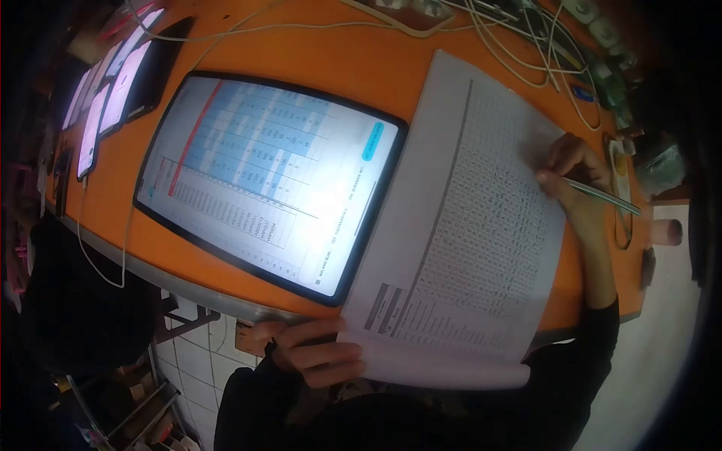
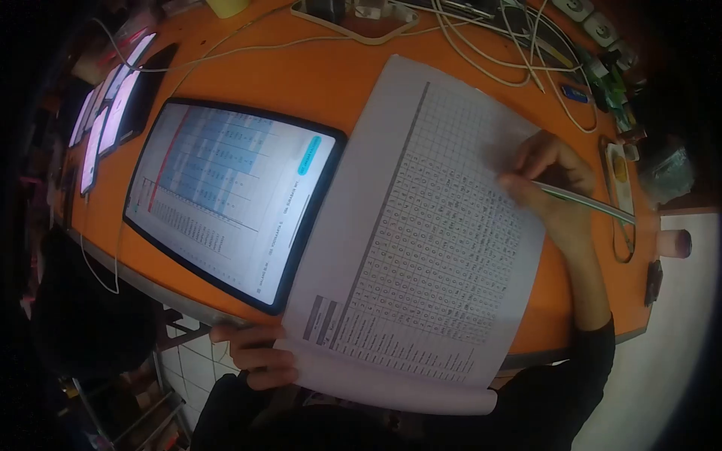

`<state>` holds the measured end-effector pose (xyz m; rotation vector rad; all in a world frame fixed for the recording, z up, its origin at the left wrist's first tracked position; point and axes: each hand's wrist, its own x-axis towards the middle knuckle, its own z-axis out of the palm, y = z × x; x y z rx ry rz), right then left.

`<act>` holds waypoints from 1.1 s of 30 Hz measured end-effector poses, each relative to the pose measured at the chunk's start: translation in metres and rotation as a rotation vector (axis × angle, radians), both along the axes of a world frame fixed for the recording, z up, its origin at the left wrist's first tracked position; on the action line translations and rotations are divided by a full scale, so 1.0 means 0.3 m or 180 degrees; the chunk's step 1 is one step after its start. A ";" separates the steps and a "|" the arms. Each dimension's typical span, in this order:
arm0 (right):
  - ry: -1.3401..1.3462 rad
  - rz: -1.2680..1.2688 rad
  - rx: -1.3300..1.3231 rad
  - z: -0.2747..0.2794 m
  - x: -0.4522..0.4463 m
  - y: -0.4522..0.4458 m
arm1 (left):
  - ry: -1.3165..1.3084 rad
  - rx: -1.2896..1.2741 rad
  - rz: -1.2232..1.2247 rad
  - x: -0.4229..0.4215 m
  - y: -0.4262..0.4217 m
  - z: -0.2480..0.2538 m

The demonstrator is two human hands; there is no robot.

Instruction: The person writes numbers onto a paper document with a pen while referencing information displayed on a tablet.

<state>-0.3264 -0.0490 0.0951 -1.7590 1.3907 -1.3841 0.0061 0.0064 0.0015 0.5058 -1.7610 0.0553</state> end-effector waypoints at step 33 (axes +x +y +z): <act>0.0473 -0.0357 0.0423 -0.016 -0.062 0.014 | 0.0471 -0.0247 0.0310 -0.045 -0.015 -0.020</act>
